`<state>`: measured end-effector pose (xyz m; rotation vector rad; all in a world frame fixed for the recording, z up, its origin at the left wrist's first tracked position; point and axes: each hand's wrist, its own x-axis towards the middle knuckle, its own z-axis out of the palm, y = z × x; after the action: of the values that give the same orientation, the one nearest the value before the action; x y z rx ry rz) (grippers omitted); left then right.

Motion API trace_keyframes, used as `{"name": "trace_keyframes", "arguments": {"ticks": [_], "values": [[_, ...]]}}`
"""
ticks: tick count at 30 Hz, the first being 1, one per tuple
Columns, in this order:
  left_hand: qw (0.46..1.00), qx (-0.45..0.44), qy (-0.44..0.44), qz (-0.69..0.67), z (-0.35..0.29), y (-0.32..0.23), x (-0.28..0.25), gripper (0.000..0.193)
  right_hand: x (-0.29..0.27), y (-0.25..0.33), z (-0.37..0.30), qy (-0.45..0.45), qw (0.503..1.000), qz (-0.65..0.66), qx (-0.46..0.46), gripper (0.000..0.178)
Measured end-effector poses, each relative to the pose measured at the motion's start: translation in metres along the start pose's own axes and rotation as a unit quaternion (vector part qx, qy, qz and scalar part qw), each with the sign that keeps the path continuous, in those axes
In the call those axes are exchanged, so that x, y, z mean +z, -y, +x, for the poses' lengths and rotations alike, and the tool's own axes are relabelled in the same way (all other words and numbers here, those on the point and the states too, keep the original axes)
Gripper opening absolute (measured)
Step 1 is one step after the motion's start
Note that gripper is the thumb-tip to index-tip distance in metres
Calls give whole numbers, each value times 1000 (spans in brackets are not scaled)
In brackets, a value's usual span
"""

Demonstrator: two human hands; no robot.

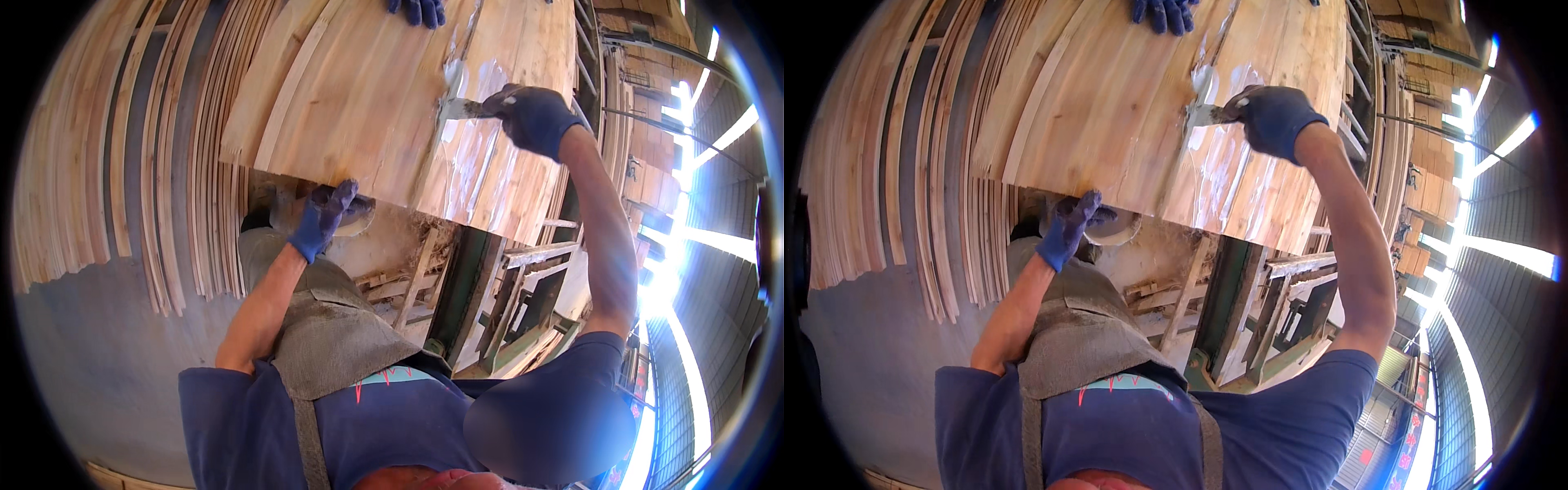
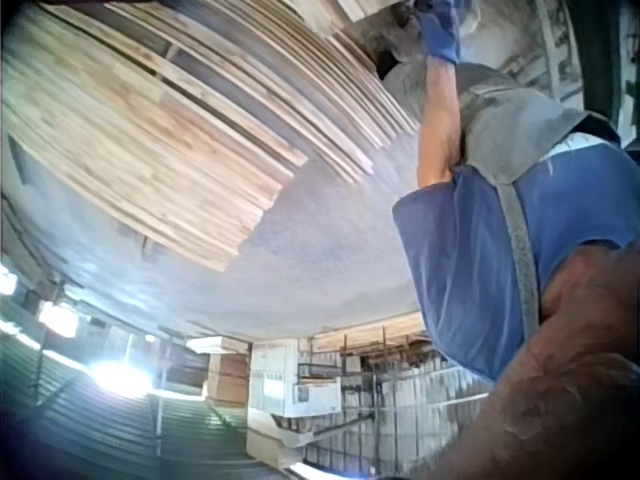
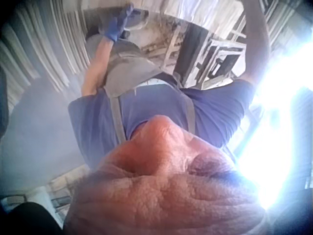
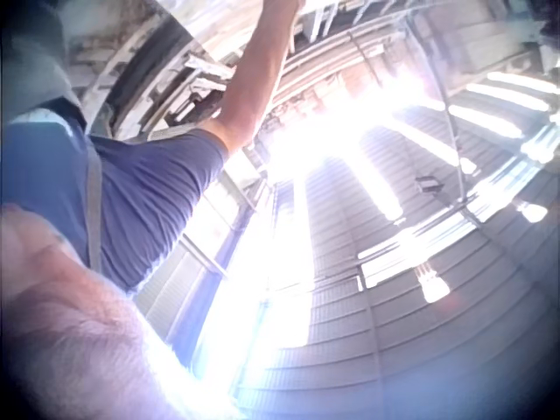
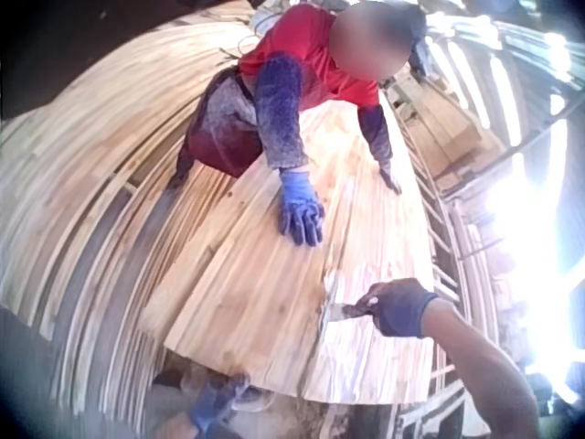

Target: The person applies a white adhesive to the surface of a wooden plank using a putty knife. They repeatedly scoop the adhesive from a metal container and spread it across the wood in long strokes.

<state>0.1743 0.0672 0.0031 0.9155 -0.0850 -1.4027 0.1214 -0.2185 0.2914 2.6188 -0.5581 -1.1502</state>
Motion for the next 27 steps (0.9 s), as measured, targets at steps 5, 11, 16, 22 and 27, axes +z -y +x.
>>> {"name": "trace_keyframes", "arguments": {"ticks": [5,11,16,22,27], "values": [[1000,2,-5,-21,-11,-18,9,28,-12,62,-27,95,992,-33,-80,22],[998,-9,3,-58,-5,-13,10,31,-20,125,-70,120,984,-40,-128,19],[997,-2,-3,-77,-1,-4,9,26,-18,145,-78,118,973,-104,-169,19],[998,25,-15,-61,-8,-13,10,29,-26,140,-58,107,982,-128,-90,19],[998,2,14,-68,-4,-12,8,29,-33,105,-15,90,976,-198,5,16]]}}
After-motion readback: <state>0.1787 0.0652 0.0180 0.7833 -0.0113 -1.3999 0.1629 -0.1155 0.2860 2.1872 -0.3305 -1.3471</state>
